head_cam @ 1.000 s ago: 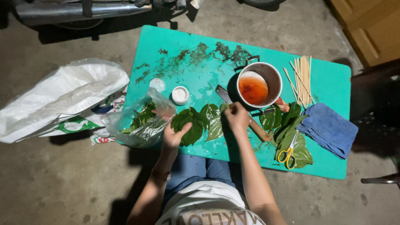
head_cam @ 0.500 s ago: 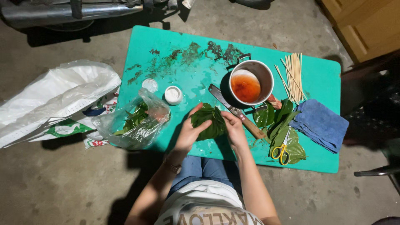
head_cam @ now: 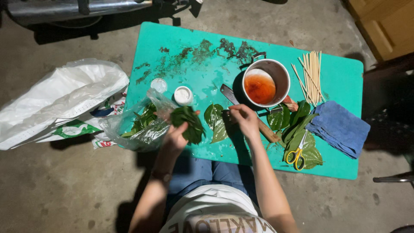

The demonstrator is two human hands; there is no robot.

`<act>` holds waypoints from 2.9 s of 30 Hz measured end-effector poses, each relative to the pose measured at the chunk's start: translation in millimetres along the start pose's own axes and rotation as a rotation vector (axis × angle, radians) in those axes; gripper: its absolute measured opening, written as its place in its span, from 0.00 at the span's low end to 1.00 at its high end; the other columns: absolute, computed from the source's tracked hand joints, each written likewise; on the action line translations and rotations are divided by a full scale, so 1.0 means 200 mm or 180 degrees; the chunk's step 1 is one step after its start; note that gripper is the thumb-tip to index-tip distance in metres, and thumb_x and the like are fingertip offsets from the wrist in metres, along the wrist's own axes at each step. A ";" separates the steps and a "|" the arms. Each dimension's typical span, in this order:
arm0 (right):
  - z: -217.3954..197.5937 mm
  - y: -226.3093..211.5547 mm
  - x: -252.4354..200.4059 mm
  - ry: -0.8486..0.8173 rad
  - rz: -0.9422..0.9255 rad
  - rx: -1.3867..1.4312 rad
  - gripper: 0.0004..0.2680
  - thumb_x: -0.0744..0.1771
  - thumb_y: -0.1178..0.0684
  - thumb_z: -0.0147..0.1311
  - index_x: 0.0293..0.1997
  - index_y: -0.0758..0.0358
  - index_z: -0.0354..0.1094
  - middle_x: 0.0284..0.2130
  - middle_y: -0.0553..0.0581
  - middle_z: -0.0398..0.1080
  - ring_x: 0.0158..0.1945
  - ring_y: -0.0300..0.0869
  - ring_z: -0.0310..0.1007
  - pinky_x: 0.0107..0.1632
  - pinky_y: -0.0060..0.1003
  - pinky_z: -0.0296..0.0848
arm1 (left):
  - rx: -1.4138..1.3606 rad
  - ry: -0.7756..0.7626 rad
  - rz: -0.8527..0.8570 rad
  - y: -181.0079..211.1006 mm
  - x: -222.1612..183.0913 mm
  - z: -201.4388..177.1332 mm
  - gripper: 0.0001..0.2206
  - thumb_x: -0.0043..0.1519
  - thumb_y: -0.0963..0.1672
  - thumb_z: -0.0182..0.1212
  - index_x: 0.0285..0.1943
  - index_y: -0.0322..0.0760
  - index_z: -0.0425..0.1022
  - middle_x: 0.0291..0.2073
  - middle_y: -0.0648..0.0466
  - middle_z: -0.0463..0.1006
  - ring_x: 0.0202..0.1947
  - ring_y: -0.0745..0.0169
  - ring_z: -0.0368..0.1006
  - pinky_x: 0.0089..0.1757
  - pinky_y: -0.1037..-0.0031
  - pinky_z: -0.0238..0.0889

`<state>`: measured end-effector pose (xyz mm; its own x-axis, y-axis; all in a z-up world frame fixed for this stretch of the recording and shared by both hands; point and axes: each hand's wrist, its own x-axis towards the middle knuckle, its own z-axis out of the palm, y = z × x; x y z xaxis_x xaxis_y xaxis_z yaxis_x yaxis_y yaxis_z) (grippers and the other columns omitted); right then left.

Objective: The person handles green leaves, wipes a teal table with a blue cloth, and unpacks various items from a white sack including a papaya, a green fruit, and a plastic bag of white contents. The person places these items on the table.

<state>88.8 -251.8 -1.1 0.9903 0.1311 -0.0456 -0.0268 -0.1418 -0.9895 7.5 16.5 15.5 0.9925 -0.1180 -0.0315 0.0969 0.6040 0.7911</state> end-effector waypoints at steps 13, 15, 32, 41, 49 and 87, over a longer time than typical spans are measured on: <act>0.24 0.17 0.25 0.0019 -0.0290 -0.0511 0.08 0.63 0.59 0.67 0.35 0.67 0.67 0.30 0.54 0.72 0.34 0.36 0.71 0.40 0.32 0.71 | 0.0034 0.0342 0.0361 -0.05 0.06 -0.03 0.29 0.62 0.33 0.59 0.74 0.29 0.56 0.58 0.50 0.74 0.58 0.62 0.72 0.58 0.68 0.65; 0.23 0.11 0.22 -0.0109 -0.0164 0.0229 0.07 0.64 0.62 0.65 0.35 0.66 0.67 0.30 0.50 0.72 0.36 0.31 0.71 0.40 0.27 0.69 | 0.0303 0.0215 0.0497 -0.07 0.09 0.00 0.35 0.60 0.33 0.62 0.77 0.31 0.51 0.58 0.51 0.74 0.57 0.64 0.71 0.58 0.70 0.64; -0.03 -0.20 0.01 0.0039 -0.0078 -0.0414 0.04 0.66 0.57 0.61 0.42 0.64 0.74 0.34 0.51 0.77 0.37 0.34 0.74 0.43 0.29 0.72 | 0.1004 0.0224 0.0341 0.01 0.20 0.15 0.17 0.62 0.37 0.65 0.61 0.27 0.74 0.55 0.53 0.77 0.52 0.67 0.74 0.53 0.74 0.67; 0.01 0.11 -0.06 0.0648 -0.0594 -0.2211 0.08 0.59 0.56 0.69 0.32 0.65 0.72 0.30 0.59 0.72 0.35 0.50 0.71 0.39 0.44 0.69 | 0.0961 0.0686 0.0349 0.00 0.21 0.15 0.15 0.63 0.39 0.66 0.58 0.27 0.74 0.48 0.52 0.82 0.46 0.69 0.77 0.49 0.75 0.71; -0.13 -0.11 -0.07 0.0371 -0.0521 0.0183 0.04 0.66 0.62 0.58 0.37 0.65 0.66 0.37 0.48 0.75 0.36 0.29 0.69 0.41 0.25 0.69 | 0.2040 0.1034 0.0660 0.00 0.25 0.12 0.14 0.63 0.42 0.67 0.55 0.27 0.74 0.45 0.51 0.83 0.45 0.69 0.77 0.47 0.76 0.71; -1.24 -0.14 -0.32 0.2375 -0.0897 -0.2621 0.12 0.66 0.50 0.65 0.51 0.63 0.73 0.56 0.67 0.72 0.64 0.56 0.69 0.67 0.50 0.67 | 0.0713 -0.0508 -0.0778 -0.16 0.52 0.47 0.17 0.65 0.41 0.64 0.61 0.27 0.74 0.50 0.51 0.81 0.47 0.64 0.77 0.48 0.71 0.71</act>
<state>61.0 -500.3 63.3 0.7884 -0.3155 0.5281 0.0336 -0.8350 -0.5492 101.6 -88.2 44.7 0.9163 -0.3695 -0.1543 0.2934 0.3573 0.8867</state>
